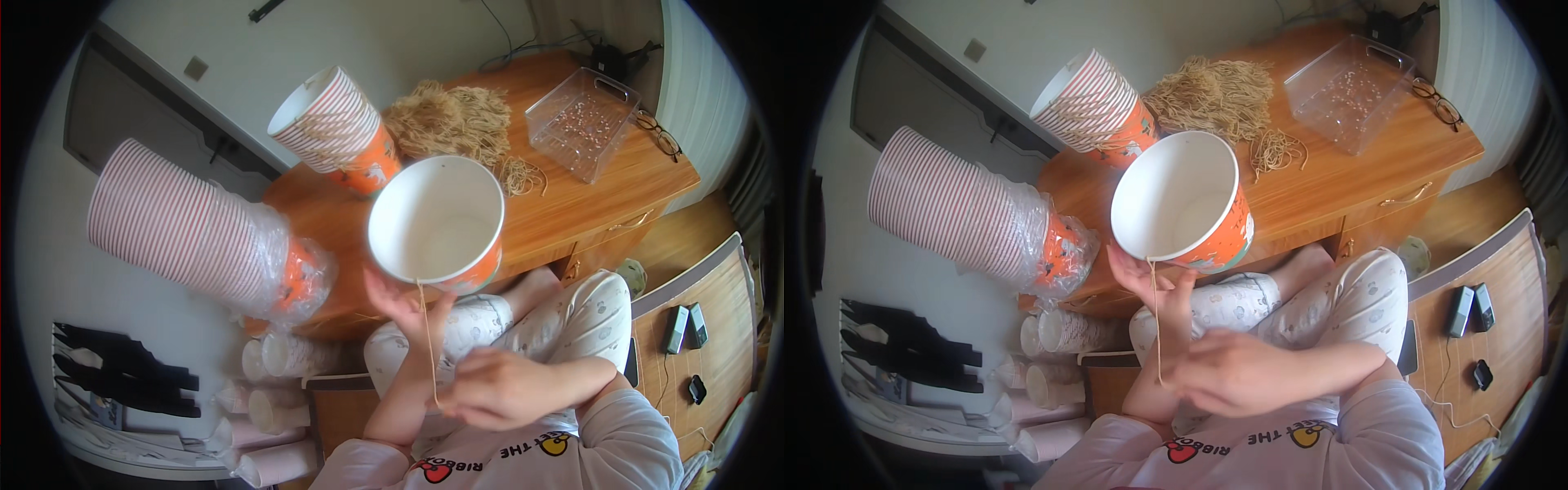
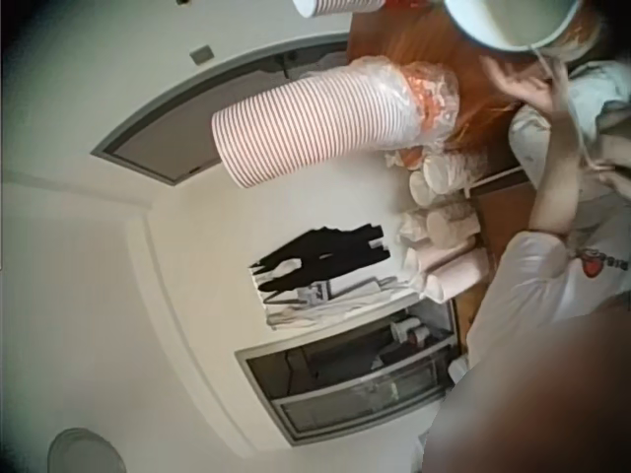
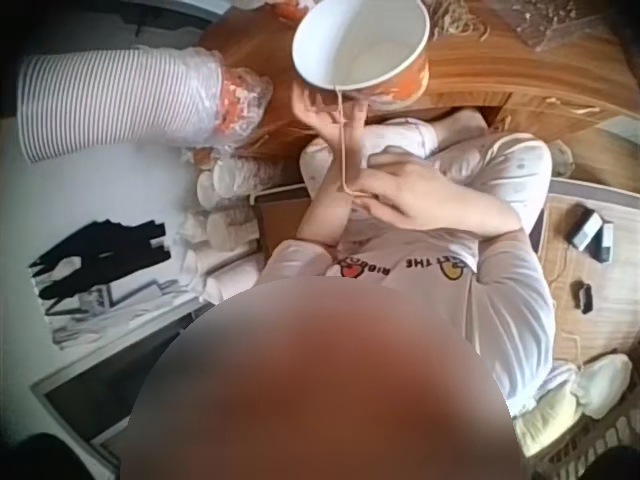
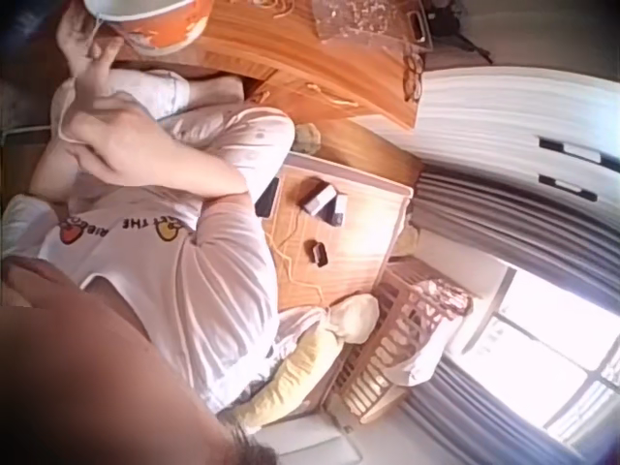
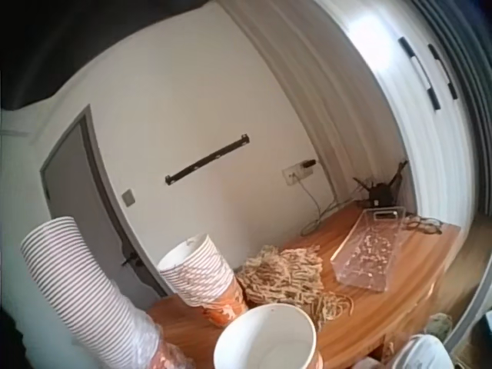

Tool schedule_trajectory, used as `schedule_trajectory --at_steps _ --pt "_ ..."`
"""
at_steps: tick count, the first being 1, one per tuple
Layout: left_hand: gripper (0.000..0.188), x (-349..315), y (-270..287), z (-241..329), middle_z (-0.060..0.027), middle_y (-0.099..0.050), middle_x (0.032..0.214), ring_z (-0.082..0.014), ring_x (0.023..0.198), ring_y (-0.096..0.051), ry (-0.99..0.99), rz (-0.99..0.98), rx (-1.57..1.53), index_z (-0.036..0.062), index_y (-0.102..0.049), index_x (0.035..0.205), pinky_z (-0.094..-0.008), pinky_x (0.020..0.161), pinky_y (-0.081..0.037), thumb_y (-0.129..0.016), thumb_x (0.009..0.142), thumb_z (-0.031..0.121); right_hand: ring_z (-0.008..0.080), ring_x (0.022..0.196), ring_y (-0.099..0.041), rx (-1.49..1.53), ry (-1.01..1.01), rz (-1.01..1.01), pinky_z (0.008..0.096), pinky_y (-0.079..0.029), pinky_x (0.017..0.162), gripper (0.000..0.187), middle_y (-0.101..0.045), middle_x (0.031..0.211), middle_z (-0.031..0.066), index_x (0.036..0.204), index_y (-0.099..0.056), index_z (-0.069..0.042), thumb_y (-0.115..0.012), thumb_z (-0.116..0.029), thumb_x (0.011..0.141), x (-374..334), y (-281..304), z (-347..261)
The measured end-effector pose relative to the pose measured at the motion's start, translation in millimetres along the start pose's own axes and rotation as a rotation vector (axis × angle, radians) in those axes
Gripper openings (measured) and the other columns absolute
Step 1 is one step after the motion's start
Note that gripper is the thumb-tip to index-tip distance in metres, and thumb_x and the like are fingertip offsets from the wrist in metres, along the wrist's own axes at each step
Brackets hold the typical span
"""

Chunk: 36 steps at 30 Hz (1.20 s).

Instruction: Tying thin string handles onto large paper buckets.

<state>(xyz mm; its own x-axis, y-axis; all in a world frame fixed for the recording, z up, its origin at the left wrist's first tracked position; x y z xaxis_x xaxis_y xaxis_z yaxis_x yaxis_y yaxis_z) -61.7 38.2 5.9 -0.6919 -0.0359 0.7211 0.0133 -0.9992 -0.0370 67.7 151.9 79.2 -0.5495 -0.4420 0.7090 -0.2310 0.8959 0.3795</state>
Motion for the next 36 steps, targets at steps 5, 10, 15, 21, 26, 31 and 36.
schedule_trajectory --at_steps 5,10,15,21,26,31,36 --pt "0.134 12.3 -29.2 -18.4 -0.0191 -0.018 0.155 -0.0314 0.142 -0.027 0.215 -0.086 -0.145 0.0098 -0.001 0.154 -0.0479 0.114 -0.030 -0.094 0.061 0.034 0.0204 0.075 -0.057 0.061 0.202 -0.111 0.0348 -0.043 0.069 0.022 -0.058 0.081 0.0045 0.108 -0.061 -0.003 -0.057 -0.014 0.089 -25.6 -4.2 -34.8" --pt "0.086 37.3 -23.4 22.7 -0.0177 -0.037 0.148 -0.0284 0.134 -0.042 0.206 -0.349 0.102 0.0021 -0.027 0.148 -0.0467 0.109 -0.040 -0.077 0.081 0.022 0.0202 0.070 -0.059 0.293 0.495 0.068 0.0340 -0.042 0.064 0.016 -0.063 0.084 0.0085 0.098 -0.063 -0.001 -0.051 -0.012 0.098 -57.1 90.8 -39.2" --pt "0.054 37.5 -40.9 39.2 -0.0167 -0.050 0.140 -0.0288 0.123 -0.054 0.433 -0.344 -0.120 0.0005 -0.040 0.142 -0.0475 0.100 -0.050 -0.057 0.097 0.024 0.0253 0.086 -0.067 0.315 0.266 0.523 0.0352 -0.044 0.067 0.022 -0.072 0.096 0.0163 0.079 -0.056 -0.009 -0.046 -0.021 0.095 -85.7 156.3 -16.1" --pt "0.051 40.6 -33.5 17.5 -0.0165 -0.052 0.136 -0.0290 0.122 -0.055 0.483 -0.213 -0.310 0.0013 -0.043 0.140 -0.0483 0.100 -0.049 -0.056 0.097 0.025 0.0237 0.067 -0.063 0.650 -0.100 0.407 0.0341 -0.052 0.065 0.039 -0.065 0.106 0.0339 0.067 -0.051 0.000 -0.049 -0.026 0.096 -69.5 136.7 9.1" --pt "0.048 37.9 21.9 10.1 -0.0164 -0.055 0.133 -0.0291 0.121 -0.056 0.521 -0.066 -0.497 0.0021 -0.045 0.138 -0.0489 0.100 -0.049 -0.055 0.097 0.025 0.0314 0.086 -0.068 0.841 -0.018 0.390 0.0403 -0.056 0.080 0.039 -0.055 0.116 0.0288 0.071 -0.051 0.002 -0.048 -0.024 0.099 -71.2 123.1 11.2" --pt "0.027 45.2 12.0 -11.2 -0.0058 -0.061 0.109 -0.0221 0.107 -0.057 0.639 0.156 -0.473 0.0107 -0.055 0.120 -0.0458 0.096 -0.047 -0.054 0.096 0.023 0.0312 0.109 -0.058 0.173 0.054 0.309 0.0398 -0.049 0.095 0.020 -0.046 0.132 0.0248 0.079 -0.051 0.000 -0.048 -0.010 0.096 -64.9 121.4 -5.4" --pt "0.031 -20.3 -42.9 13.7 -0.0029 -0.053 0.079 -0.0141 0.069 -0.049 0.862 -0.372 -0.576 0.0092 -0.056 0.096 -0.0287 0.064 -0.040 -0.055 0.097 0.041 0.0322 0.091 -0.062 -0.226 -0.102 0.379 0.0356 -0.053 0.071 0.006 -0.052 0.125 0.0204 0.086 -0.053 0.001 -0.058 0.001 0.083 -54.4 114.2 -9.1"
Point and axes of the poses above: each hand's wrist, its own x-axis towards the middle knuckle, its own y-axis out of the back of the hand, z = x × y, the point moved 6 cm from there along x, towards the middle knuckle
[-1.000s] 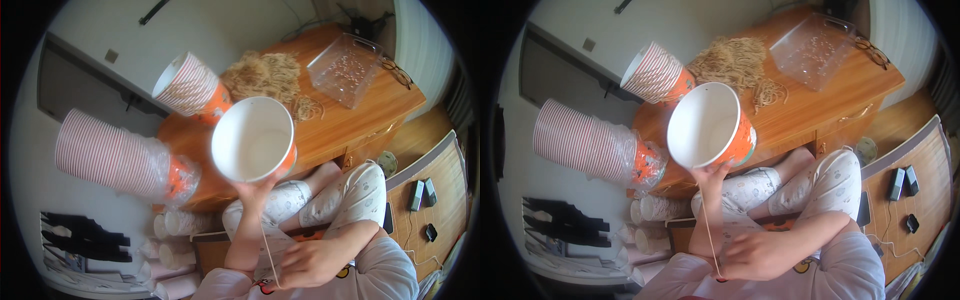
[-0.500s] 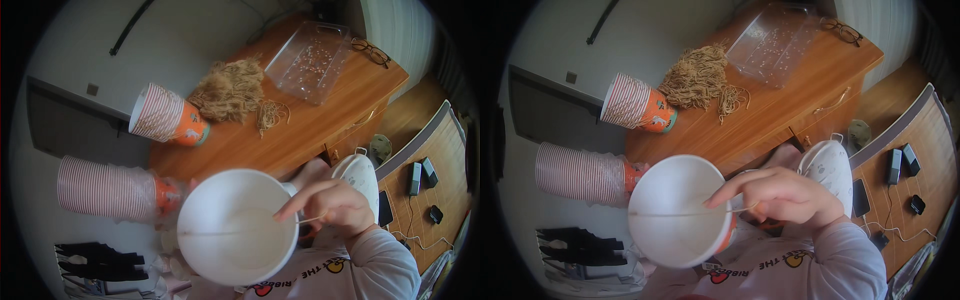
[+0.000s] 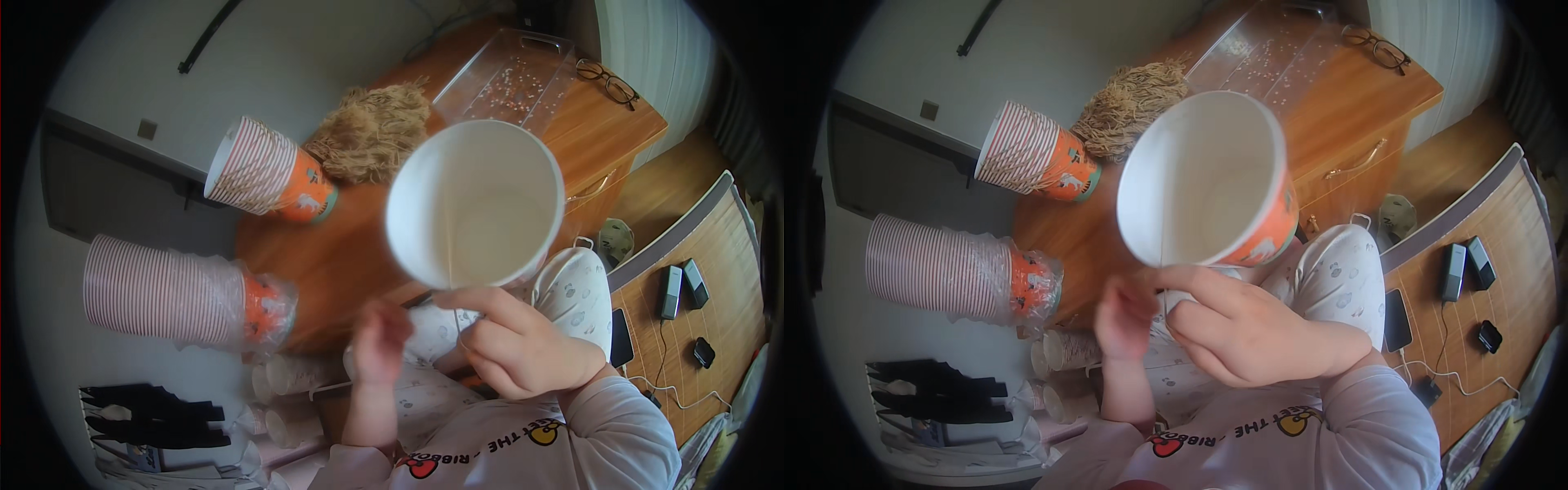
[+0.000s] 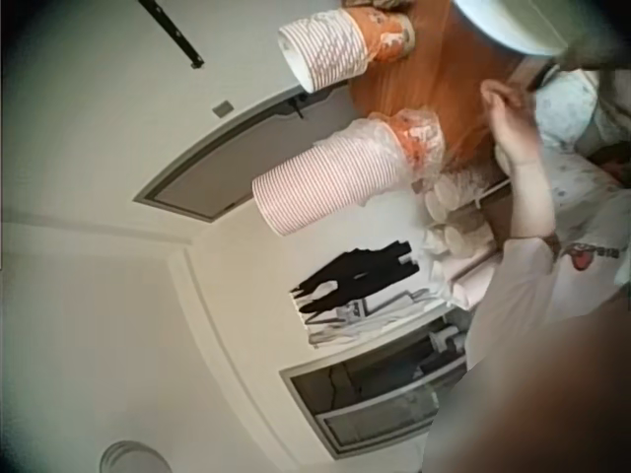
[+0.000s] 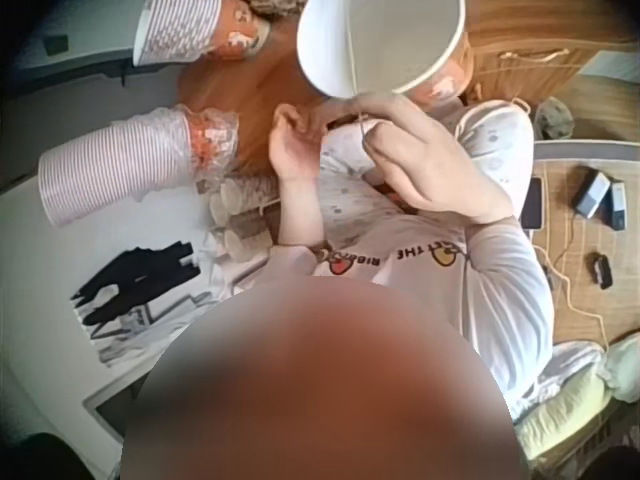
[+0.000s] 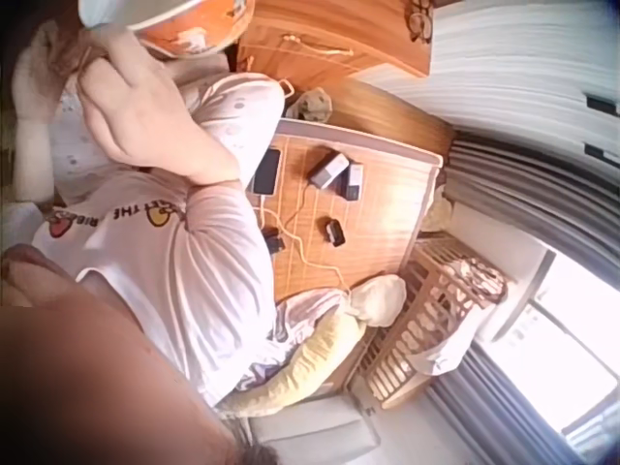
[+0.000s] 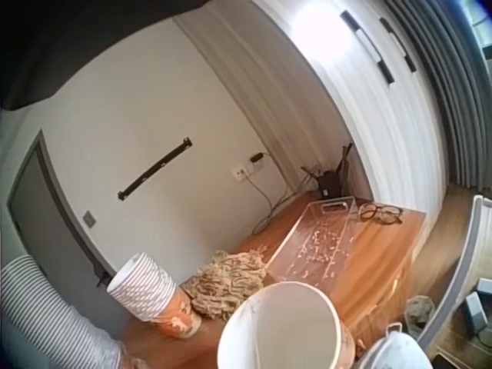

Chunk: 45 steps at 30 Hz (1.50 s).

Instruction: Tying thin string handles onto large paper buckets.

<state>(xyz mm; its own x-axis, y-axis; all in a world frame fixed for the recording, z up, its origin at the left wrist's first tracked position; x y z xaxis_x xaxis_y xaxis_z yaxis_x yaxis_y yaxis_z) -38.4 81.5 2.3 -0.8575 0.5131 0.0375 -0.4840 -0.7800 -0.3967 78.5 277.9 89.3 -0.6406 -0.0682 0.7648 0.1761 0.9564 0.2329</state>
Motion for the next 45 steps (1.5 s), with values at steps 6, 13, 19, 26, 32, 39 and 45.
schedule_trajectory --at_steps 6,13,19,26,32,39,45 --pt "0.028 -46.9 -75.0 -42.0 -0.0043 -0.054 0.108 -0.0133 0.096 -0.050 0.406 -0.592 -0.016 0.0057 -0.055 0.112 -0.0294 0.083 -0.043 -0.045 0.103 0.030 0.0339 0.094 -0.063 -0.023 -0.064 -0.029 0.0388 -0.052 0.077 0.006 -0.053 0.124 0.0191 0.089 -0.054 0.000 -0.058 -0.002 0.086 5.9 -8.4 6.4" --pt "0.028 -44.7 -99.0 -58.6 -0.0022 -0.053 0.105 -0.0099 0.094 -0.051 0.259 -0.383 -0.089 0.0088 -0.054 0.122 -0.0270 0.077 -0.044 -0.050 0.101 0.026 0.0333 0.100 -0.063 -0.029 0.008 -0.071 0.0380 -0.051 0.086 0.026 -0.057 0.127 0.0247 0.088 -0.067 0.003 -0.051 -0.016 0.095 4.5 0.8 9.8" --pt "0.057 -31.2 -113.8 -61.9 -0.0062 -0.033 0.152 -0.0208 0.135 -0.042 0.215 -0.233 -0.535 0.0149 -0.028 0.151 -0.0386 0.107 -0.041 -0.040 0.102 0.042 0.0301 0.078 -0.069 0.272 -0.080 0.235 0.0376 -0.054 0.072 0.040 -0.070 0.096 0.0256 0.070 -0.073 0.006 -0.059 -0.027 0.089 -4.4 25.3 15.3" --pt "0.032 -4.0 -114.7 -26.3 0.0039 -0.037 0.068 -0.0102 0.059 -0.030 0.058 -0.282 -0.610 0.0164 -0.041 0.085 -0.0286 0.059 -0.027 -0.041 0.104 0.041 0.0327 0.081 -0.070 0.420 -0.119 0.366 0.0380 -0.054 0.078 0.037 -0.070 0.087 0.0230 0.069 -0.071 0.006 -0.061 -0.027 0.084 -15.3 40.9 39.9" --pt "0.039 -2.3 -109.1 -11.0 0.0051 -0.035 0.062 -0.0078 0.053 -0.029 0.025 -0.266 -0.331 0.0155 -0.036 0.080 -0.0257 0.050 -0.023 -0.034 0.106 0.045 0.0285 0.073 -0.066 0.346 0.042 0.301 0.0355 -0.053 0.074 0.033 -0.070 0.086 0.0221 0.064 -0.068 0.002 -0.068 -0.026 0.081 -14.4 54.2 41.6" --pt "0.044 6.3 -113.2 -6.6 0.0024 -0.036 0.060 -0.0092 0.053 -0.028 -0.150 -0.227 0.147 0.0092 -0.040 0.076 -0.0268 0.051 -0.023 -0.048 0.101 0.045 0.0152 0.059 -0.045 -0.046 0.308 0.838 0.0277 -0.032 0.052 0.037 -0.060 0.084 0.0106 0.076 -0.049 -0.007 -0.081 -0.023 0.079 -41.1 70.5 15.0" --pt "0.028 1.5 -115.7 -12.7 0.0002 -0.050 0.080 -0.0075 0.072 -0.044 -0.055 -0.362 0.057 0.0033 -0.056 0.094 -0.0228 0.065 -0.035 -0.052 0.103 0.029 0.0213 0.070 -0.068 0.023 -0.252 0.150 0.0282 -0.051 0.063 0.043 -0.072 0.095 0.0248 0.096 -0.050 -0.001 -0.085 -0.008 0.073 -25.5 28.8 11.1"
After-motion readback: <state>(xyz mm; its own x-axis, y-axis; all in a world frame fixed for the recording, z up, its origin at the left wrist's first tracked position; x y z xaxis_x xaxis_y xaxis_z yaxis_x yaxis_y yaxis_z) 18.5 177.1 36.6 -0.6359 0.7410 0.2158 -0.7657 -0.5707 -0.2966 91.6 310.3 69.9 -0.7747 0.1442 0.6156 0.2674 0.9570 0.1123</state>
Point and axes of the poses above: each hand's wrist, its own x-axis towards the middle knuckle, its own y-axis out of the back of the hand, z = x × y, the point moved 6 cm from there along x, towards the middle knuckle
